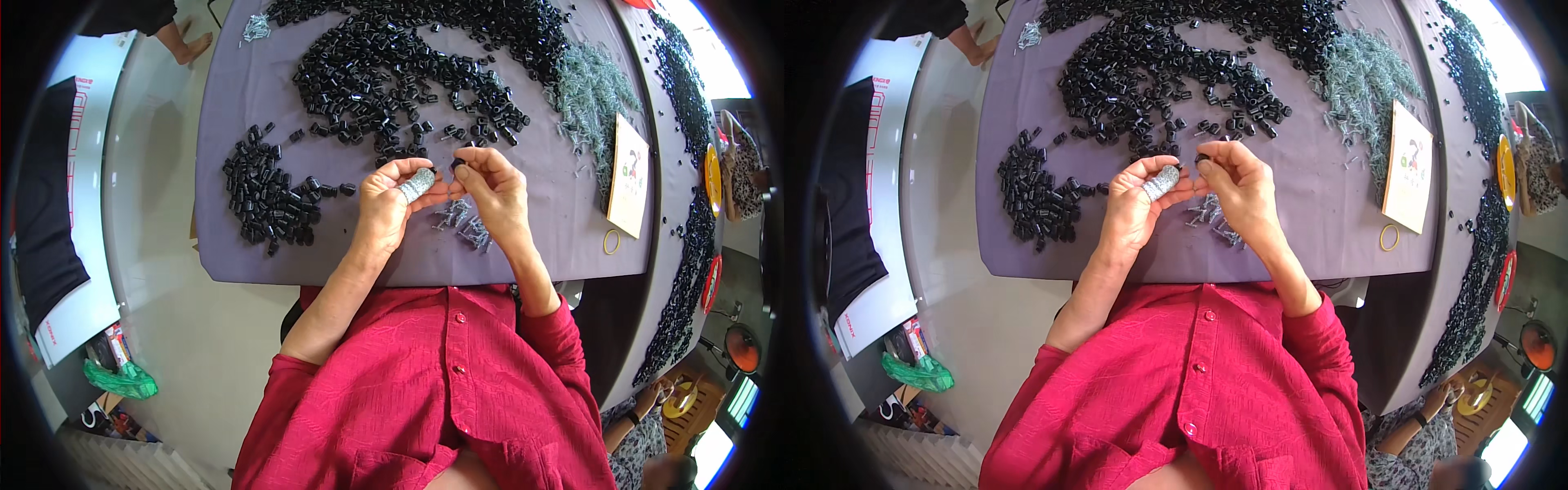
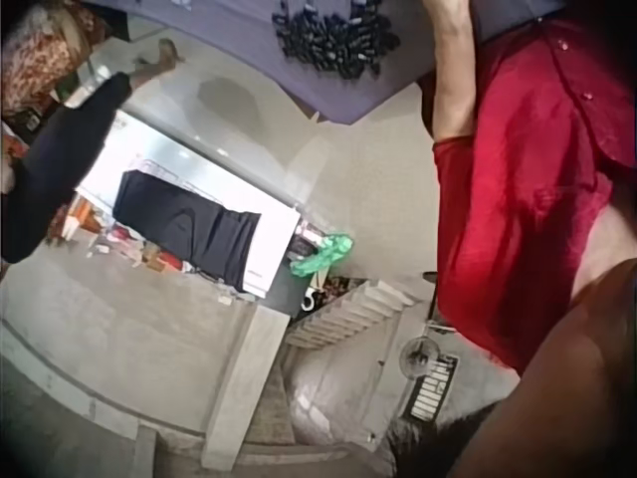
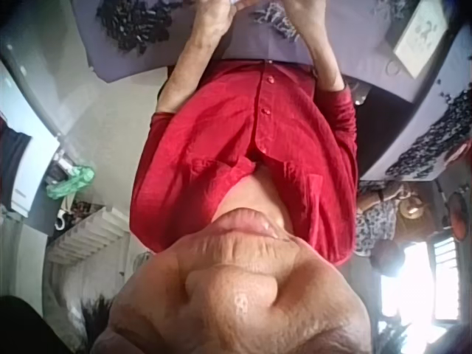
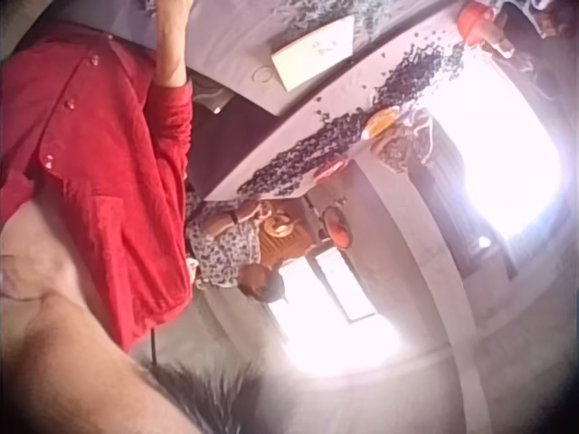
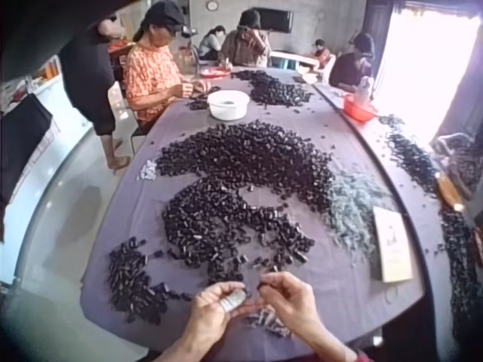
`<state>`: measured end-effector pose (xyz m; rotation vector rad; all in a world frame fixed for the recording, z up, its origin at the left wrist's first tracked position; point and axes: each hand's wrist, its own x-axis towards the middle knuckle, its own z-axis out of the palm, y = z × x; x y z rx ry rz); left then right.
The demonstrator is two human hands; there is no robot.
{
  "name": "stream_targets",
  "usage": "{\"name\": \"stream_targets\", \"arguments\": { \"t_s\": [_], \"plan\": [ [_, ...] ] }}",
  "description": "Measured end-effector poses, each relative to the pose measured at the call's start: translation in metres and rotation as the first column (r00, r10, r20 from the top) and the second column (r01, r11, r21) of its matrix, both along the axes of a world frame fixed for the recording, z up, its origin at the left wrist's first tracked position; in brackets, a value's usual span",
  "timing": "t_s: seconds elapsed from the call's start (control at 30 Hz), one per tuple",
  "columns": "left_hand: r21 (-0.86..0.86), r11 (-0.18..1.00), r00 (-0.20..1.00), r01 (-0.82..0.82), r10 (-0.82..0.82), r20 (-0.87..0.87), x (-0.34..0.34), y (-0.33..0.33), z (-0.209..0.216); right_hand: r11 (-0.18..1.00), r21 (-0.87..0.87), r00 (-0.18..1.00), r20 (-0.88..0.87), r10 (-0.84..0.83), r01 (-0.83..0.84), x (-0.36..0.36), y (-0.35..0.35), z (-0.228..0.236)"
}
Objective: Assembling small metal hooks onto black plastic components at a workbench.
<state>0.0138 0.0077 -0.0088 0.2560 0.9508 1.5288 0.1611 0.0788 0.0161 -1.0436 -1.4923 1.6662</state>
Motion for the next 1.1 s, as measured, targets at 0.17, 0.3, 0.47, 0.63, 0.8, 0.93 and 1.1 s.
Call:
{"name": "stream_targets", "arguments": {
  "t_s": [0.17,0.3,0.47,0.63,0.8,0.93,1.1],
  "plan": [
    [0.014,1.000,0.985,-0.027,0.029,-0.171,0.005,0.002,0.005,0.992,-0.079,0.992,-0.073,-0.100,0.095,0.002,-0.004,0.001],
    [-0.016,1.000,0.939,0.023,-0.027,-0.342,0.008,0.003,0.011,0.996,-0.028,0.995,-0.056,-0.082,0.081,0.004,-0.001,-0.004],
    [-0.012,1.000,0.922,0.021,-0.024,-0.387,0.009,0.003,0.012,0.995,-0.062,0.995,-0.054,-0.084,0.080,0.004,-0.004,-0.005],
    [0.000,1.000,0.880,0.032,-0.028,-0.474,0.009,0.004,0.013,0.994,-0.087,0.995,-0.054,-0.078,0.073,0.003,-0.006,0.000],
    [0.007,0.999,0.835,0.037,-0.027,-0.550,0.009,0.003,0.010,0.998,-0.048,0.998,-0.025,-0.049,0.048,0.003,-0.007,-0.007],
    [-0.022,0.999,0.652,0.048,-0.048,-0.757,0.009,0.003,0.013,0.996,-0.065,0.997,-0.045,-0.065,0.062,-0.001,-0.010,-0.007],
    [-0.059,0.998,0.643,0.029,-0.064,-0.763,0.009,0.000,0.017,0.998,-0.048,0.999,-0.010,-0.052,0.051,-0.005,-0.011,-0.015]
  ]
}}
